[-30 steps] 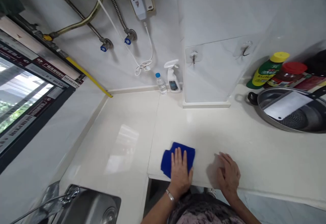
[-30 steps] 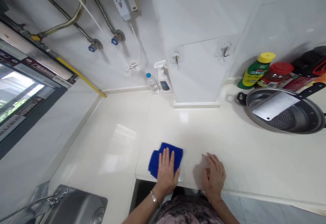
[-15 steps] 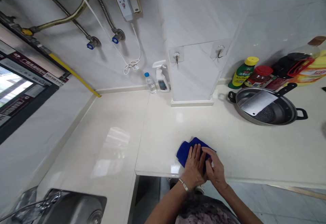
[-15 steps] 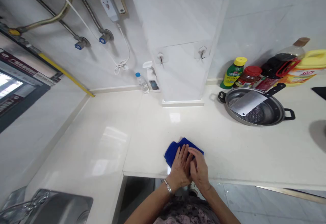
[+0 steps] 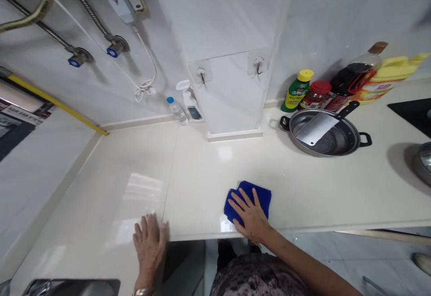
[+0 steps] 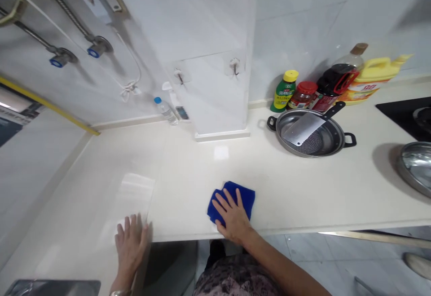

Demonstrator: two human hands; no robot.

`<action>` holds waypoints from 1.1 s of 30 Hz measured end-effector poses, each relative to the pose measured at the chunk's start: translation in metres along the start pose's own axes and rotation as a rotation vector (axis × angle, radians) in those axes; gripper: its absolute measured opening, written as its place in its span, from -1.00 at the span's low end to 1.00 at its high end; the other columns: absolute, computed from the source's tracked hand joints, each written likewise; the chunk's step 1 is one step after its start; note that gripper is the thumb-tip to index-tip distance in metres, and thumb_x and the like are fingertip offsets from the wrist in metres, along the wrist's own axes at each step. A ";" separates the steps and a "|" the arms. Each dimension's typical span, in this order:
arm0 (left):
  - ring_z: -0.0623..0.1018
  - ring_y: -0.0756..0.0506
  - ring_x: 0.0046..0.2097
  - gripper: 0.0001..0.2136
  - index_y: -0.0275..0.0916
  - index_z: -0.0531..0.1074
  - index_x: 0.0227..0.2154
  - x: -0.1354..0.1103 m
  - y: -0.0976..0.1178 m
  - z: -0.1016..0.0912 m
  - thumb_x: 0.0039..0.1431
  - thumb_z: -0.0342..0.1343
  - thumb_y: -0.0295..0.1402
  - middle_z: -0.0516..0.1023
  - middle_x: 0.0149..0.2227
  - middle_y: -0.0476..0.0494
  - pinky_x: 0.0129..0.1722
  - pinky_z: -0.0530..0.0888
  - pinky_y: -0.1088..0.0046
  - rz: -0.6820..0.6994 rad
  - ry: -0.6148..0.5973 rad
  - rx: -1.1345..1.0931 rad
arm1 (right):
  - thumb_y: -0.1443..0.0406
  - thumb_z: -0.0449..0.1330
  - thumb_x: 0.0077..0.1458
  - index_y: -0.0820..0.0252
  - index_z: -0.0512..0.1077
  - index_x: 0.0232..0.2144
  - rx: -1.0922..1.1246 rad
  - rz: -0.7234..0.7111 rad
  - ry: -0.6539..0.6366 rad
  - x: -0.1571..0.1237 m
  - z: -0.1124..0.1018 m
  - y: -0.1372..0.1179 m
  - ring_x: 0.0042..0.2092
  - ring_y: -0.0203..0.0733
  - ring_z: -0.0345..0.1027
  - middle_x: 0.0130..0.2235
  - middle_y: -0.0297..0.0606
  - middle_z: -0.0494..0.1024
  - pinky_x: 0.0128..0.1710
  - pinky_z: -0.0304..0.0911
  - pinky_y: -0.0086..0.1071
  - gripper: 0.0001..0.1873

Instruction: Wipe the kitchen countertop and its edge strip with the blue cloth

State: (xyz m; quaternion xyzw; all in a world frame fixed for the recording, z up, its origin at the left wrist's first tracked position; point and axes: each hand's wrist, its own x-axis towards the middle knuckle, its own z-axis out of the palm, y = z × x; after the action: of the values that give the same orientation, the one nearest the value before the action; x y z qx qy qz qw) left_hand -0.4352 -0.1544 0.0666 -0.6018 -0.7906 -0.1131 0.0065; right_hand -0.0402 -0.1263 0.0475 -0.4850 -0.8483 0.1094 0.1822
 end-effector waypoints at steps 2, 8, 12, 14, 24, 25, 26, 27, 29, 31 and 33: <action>-0.10 -0.50 0.48 -0.36 -0.32 0.07 0.37 -0.003 -0.002 0.003 0.36 -0.27 -0.05 0.02 0.45 -0.53 0.37 0.04 -0.34 -0.034 -0.043 -0.007 | 0.22 0.13 0.20 -0.02 0.15 0.38 -0.074 0.060 0.026 -0.024 -0.012 0.030 0.47 0.32 -0.29 0.45 -0.27 0.11 0.35 -0.49 0.49 -0.29; -0.08 -0.46 0.48 -0.33 -0.39 0.11 0.35 -0.005 0.007 0.007 0.36 -0.33 -0.01 0.02 0.43 -0.60 0.39 0.03 -0.26 0.027 -0.027 0.002 | 0.14 0.04 0.33 -0.12 0.13 0.38 -0.297 0.266 0.063 -0.119 -0.059 0.136 0.47 0.28 -0.25 0.45 -0.24 0.10 0.33 -0.32 0.47 -0.40; -0.05 -0.47 0.48 -0.31 -0.41 0.10 0.35 -0.002 0.008 0.006 0.35 -0.36 0.00 0.04 0.43 -0.61 0.38 0.06 -0.26 0.028 -0.039 0.029 | 0.19 0.00 0.34 -0.05 0.10 0.39 -0.334 0.248 -0.037 -0.144 -0.070 0.159 0.49 0.22 -0.32 0.46 -0.25 0.05 0.36 -0.23 0.38 -0.39; -0.06 -0.48 0.48 -0.31 -0.41 0.09 0.35 -0.001 0.010 0.005 0.35 -0.37 -0.01 0.03 0.43 -0.60 0.37 0.06 -0.27 0.036 -0.041 0.037 | 0.23 0.02 0.31 0.03 0.13 0.39 -0.340 0.245 -0.053 -0.139 -0.066 0.150 0.49 0.26 -0.36 0.47 -0.19 0.03 0.36 -0.23 0.39 -0.38; -0.08 -0.45 0.49 -0.32 -0.35 0.05 0.37 -0.004 0.005 0.010 0.34 -0.32 0.00 0.00 0.45 -0.55 0.39 0.04 -0.25 0.043 -0.028 0.017 | 0.23 0.15 0.24 0.06 0.10 0.40 -0.154 -0.024 -0.177 -0.039 -0.008 0.033 0.47 0.42 -0.40 0.49 -0.16 -0.11 0.33 -0.29 0.53 -0.28; -0.10 -0.44 0.49 -0.32 -0.36 0.04 0.37 -0.006 0.004 0.011 0.34 -0.31 0.00 -0.01 0.45 -0.54 0.40 0.02 -0.24 0.054 -0.024 0.018 | 0.21 0.13 0.27 0.05 0.10 0.40 -0.124 -0.052 -0.199 -0.027 -0.003 0.019 0.47 0.42 -0.40 0.49 -0.17 -0.11 0.33 -0.29 0.53 -0.31; -0.11 -0.43 0.49 -0.31 -0.37 0.04 0.37 -0.006 0.002 0.011 0.33 -0.30 0.00 -0.02 0.45 -0.53 0.40 0.01 -0.23 0.066 -0.017 0.020 | 0.18 0.10 0.30 0.05 0.11 0.40 -0.088 -0.087 -0.223 -0.014 0.002 0.003 0.47 0.43 -0.40 0.49 -0.17 -0.09 0.33 -0.28 0.53 -0.34; -0.12 -0.43 0.49 -0.30 -0.38 0.04 0.37 -0.007 0.001 0.011 0.32 -0.29 0.00 -0.01 0.45 -0.53 0.41 0.00 -0.22 0.078 -0.012 0.022 | 0.16 0.06 0.33 0.06 0.12 0.39 -0.053 -0.121 -0.244 0.000 0.007 -0.014 0.47 0.43 -0.38 0.49 -0.18 -0.06 0.33 -0.28 0.53 -0.37; -0.12 -0.43 0.49 -0.28 -0.40 0.05 0.36 -0.008 -0.001 0.011 0.31 -0.27 0.02 0.00 0.45 -0.52 0.41 0.00 -0.21 0.084 -0.018 0.024 | 0.12 -0.01 0.37 0.10 0.11 0.39 0.023 -0.212 -0.277 0.027 0.017 -0.049 0.46 0.43 -0.36 0.48 -0.16 -0.02 0.33 -0.26 0.53 -0.40; -0.08 -0.45 0.49 -0.28 -0.39 0.07 0.36 -0.007 -0.002 0.010 0.31 -0.30 0.03 0.01 0.45 -0.53 0.40 0.02 -0.22 0.056 -0.046 0.020 | 0.12 -0.04 0.38 0.16 0.12 0.37 0.068 -0.282 -0.280 0.051 0.024 -0.079 0.46 0.44 -0.36 0.47 -0.13 0.01 0.32 -0.23 0.53 -0.41; -0.05 -0.47 0.48 -0.29 -0.35 0.06 0.37 -0.005 -0.002 0.009 0.32 -0.36 0.03 -0.01 0.45 -0.51 0.39 0.05 -0.22 0.010 -0.079 0.030 | 0.13 -0.05 0.39 0.18 0.13 0.36 0.081 -0.307 -0.267 0.067 0.028 -0.099 0.46 0.43 -0.37 0.47 -0.13 0.02 0.33 -0.22 0.52 -0.42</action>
State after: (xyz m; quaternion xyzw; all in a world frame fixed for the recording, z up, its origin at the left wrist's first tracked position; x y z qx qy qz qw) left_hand -0.4343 -0.1578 0.0572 -0.6097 -0.7887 -0.0774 -0.0150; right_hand -0.1605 -0.1188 0.0712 -0.3237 -0.9237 0.1777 0.1021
